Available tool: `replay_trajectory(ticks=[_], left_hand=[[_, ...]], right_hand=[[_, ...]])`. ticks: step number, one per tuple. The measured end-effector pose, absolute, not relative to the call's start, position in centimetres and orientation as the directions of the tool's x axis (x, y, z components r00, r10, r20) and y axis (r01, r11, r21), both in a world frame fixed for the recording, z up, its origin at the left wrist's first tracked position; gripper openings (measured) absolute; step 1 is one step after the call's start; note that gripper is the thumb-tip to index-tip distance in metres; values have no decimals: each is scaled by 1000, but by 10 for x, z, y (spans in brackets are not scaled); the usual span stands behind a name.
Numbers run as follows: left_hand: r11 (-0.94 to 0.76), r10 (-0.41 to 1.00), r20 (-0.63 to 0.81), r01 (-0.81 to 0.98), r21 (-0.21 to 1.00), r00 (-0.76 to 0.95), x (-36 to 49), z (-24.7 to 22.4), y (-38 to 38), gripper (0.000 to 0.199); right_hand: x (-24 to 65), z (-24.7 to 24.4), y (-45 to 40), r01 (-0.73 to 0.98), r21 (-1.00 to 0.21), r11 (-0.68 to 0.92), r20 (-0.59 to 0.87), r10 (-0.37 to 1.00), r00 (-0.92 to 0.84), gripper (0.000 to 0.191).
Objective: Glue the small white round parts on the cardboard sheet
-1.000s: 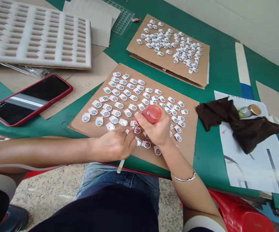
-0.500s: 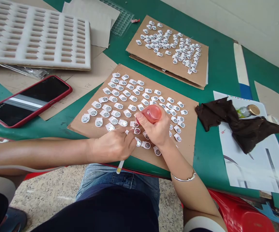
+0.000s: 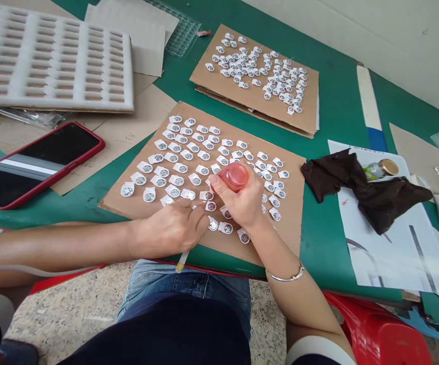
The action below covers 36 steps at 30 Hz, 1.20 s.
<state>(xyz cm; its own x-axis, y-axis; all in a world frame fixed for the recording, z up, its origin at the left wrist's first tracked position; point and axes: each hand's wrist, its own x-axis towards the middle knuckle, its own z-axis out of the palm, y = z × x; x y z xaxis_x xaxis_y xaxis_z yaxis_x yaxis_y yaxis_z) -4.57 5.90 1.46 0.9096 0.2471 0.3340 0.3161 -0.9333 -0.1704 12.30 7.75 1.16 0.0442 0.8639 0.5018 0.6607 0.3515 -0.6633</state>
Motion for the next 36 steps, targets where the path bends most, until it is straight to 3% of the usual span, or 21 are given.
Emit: replay_trajectory(ticks=[4, 9, 15, 21, 36], left_hand=[[-947, 294, 275, 319, -47, 915, -50, 19, 67, 14], [-865, 485, 145, 449, 223, 862, -58, 25, 82, 8], [-804, 523, 125, 440, 400, 843, -60, 30, 88, 15], [-753, 558, 113, 445, 484, 822, -60, 32, 92, 21], [-615, 674, 148, 438, 656, 724, -62, 22, 105, 14]], right_hand=[[123, 12, 77, 651, -673, 351, 492, 870, 41, 18], [124, 12, 76, 663, -661, 352, 501, 864, 40, 21], [126, 12, 75, 681, -637, 360, 520, 854, 35, 22], [128, 12, 74, 687, -626, 368, 521, 854, 18, 22], [128, 8, 70, 690, -577, 436, 582, 813, -28, 23]])
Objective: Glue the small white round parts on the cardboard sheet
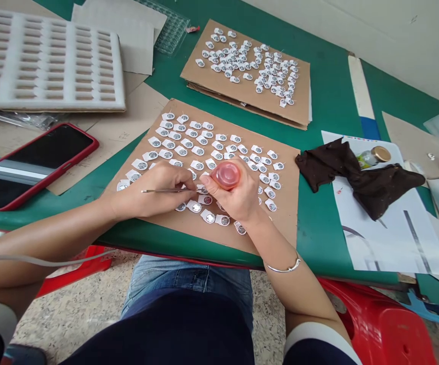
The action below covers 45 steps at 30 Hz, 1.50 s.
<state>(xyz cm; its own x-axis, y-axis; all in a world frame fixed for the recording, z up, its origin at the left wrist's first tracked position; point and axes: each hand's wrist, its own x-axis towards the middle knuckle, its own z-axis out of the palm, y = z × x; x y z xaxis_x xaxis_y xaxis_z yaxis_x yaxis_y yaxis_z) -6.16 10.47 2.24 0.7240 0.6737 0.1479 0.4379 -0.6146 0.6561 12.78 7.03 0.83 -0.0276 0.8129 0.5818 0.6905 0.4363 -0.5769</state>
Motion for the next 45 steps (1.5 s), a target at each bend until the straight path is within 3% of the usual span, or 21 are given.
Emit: replay_trajectory(ticks=[8, 31, 45], left_hand=[[-477, 722, 48, 446, 757, 691, -62, 23, 108, 16], [-521, 693, 94, 406, 751, 715, -63, 23, 109, 19], [-481, 724, 49, 451, 752, 688, -62, 24, 108, 15]], right_hand=[[131, 8, 67, 644, -662, 383, 578, 808, 113, 20], [130, 5, 69, 678, -631, 377, 570, 819, 74, 20], [129, 7, 66, 705, -578, 410, 600, 800, 26, 18]])
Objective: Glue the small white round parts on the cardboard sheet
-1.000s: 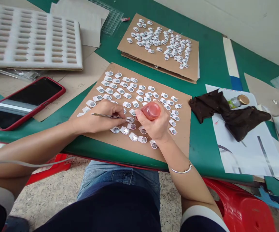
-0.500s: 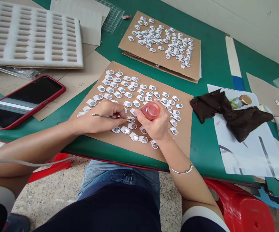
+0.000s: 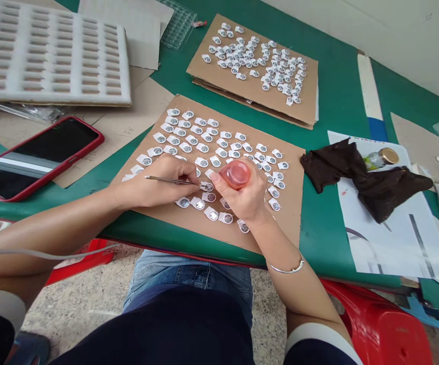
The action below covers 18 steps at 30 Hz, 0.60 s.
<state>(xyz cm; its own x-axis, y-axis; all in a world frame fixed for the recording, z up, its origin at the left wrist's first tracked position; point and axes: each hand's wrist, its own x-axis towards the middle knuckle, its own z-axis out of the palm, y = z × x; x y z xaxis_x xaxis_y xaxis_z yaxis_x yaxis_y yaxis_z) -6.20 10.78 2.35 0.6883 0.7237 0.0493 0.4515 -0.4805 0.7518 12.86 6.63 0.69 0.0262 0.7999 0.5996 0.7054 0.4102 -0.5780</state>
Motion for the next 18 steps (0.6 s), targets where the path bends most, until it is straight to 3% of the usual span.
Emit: replay_trajectory(ticks=[18], left_hand=[[-440, 736, 22, 454, 775, 676, -62, 23, 109, 14]], right_hand=[[128, 7, 66, 682, -580, 446, 608, 794, -3, 15]])
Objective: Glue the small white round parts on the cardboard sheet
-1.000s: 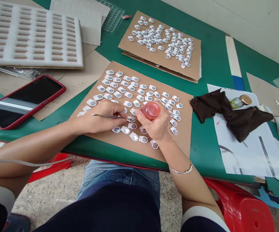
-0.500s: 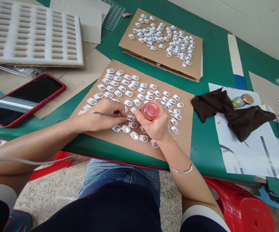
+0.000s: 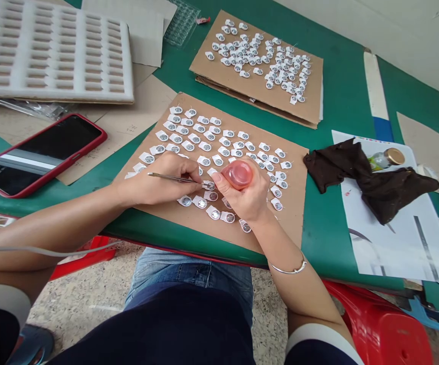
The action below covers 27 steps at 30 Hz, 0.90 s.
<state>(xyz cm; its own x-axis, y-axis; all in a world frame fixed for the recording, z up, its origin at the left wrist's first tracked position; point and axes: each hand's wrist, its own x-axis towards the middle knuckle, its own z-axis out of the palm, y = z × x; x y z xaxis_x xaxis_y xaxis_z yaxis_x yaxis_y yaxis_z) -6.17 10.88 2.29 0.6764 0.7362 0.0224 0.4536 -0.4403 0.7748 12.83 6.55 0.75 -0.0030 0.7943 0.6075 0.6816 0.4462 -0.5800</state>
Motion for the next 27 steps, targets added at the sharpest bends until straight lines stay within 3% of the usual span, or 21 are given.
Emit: replay_trajectory(ticks=[27], left_hand=[[-407, 767, 16, 468, 784, 641, -61, 24, 109, 12]], right_hand=[[128, 6, 67, 694, -536, 481, 643, 765, -34, 15]])
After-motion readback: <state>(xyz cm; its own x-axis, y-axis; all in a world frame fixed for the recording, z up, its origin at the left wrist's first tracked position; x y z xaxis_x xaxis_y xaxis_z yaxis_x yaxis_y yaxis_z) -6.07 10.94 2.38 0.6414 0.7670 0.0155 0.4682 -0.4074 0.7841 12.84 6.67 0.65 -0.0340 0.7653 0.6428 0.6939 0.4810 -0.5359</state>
